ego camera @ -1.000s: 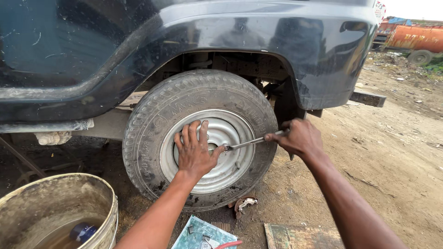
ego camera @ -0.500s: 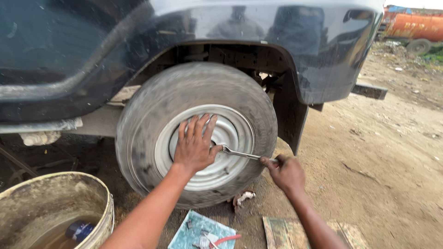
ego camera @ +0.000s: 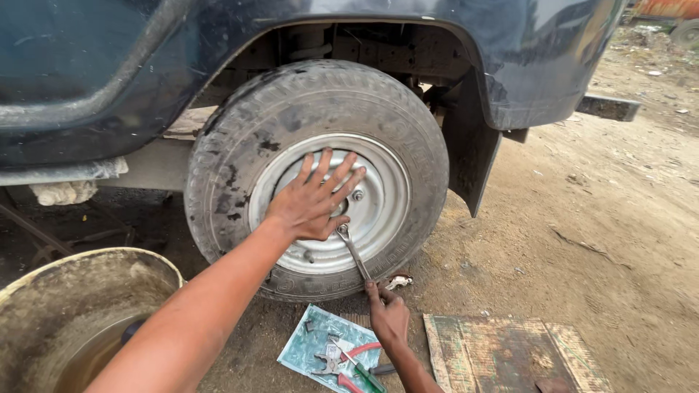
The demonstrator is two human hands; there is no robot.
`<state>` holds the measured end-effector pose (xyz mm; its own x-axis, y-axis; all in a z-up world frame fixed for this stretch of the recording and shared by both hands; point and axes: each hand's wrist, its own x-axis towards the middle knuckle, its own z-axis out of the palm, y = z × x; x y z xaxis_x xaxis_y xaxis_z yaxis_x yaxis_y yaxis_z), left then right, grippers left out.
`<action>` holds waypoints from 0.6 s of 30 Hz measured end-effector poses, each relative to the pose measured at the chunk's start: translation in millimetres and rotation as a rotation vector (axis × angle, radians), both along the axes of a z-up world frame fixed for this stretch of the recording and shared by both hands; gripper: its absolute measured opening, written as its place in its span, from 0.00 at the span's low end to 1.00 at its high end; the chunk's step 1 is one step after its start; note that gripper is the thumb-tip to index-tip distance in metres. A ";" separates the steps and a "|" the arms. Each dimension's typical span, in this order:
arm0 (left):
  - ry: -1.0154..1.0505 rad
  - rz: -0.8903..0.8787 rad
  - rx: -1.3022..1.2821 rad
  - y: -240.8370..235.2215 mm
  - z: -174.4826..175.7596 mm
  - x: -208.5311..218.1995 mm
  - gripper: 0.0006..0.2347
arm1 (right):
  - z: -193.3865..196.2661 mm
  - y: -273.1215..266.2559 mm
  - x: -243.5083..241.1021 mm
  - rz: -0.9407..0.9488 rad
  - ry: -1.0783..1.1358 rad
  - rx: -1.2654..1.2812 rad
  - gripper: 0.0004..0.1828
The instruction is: The person tightens the lug nuts on a vehicle tire using a lug wrench. They rotate the wrench across multiple nuts to secure the wheel to the hub.
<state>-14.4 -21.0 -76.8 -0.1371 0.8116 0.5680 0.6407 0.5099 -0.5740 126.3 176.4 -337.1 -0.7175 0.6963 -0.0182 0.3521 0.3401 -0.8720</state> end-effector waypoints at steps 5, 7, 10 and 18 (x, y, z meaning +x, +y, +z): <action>0.023 0.080 0.247 4.5 -27.9 3.3 0.39 | 65.6 25.1 15.6 0.016 -0.055 0.066 0.50; -0.044 0.159 0.321 10.6 -41.7 6.0 0.38 | 97.5 50.5 20.3 0.043 -0.093 0.157 0.49; -0.114 0.192 0.480 17.5 -58.1 9.4 0.41 | 118.6 79.6 16.1 0.040 -0.209 0.293 0.45; 0.030 0.249 0.538 19.2 -72.2 3.9 0.44 | 150.5 158.8 16.9 0.328 -0.339 0.214 0.34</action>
<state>-10.5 -1.8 -149.0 -0.2638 0.3540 0.8972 0.4515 0.8673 -0.2095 143.2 335.2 -186.7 -0.8770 0.4497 -0.1691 0.4480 0.6384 -0.6259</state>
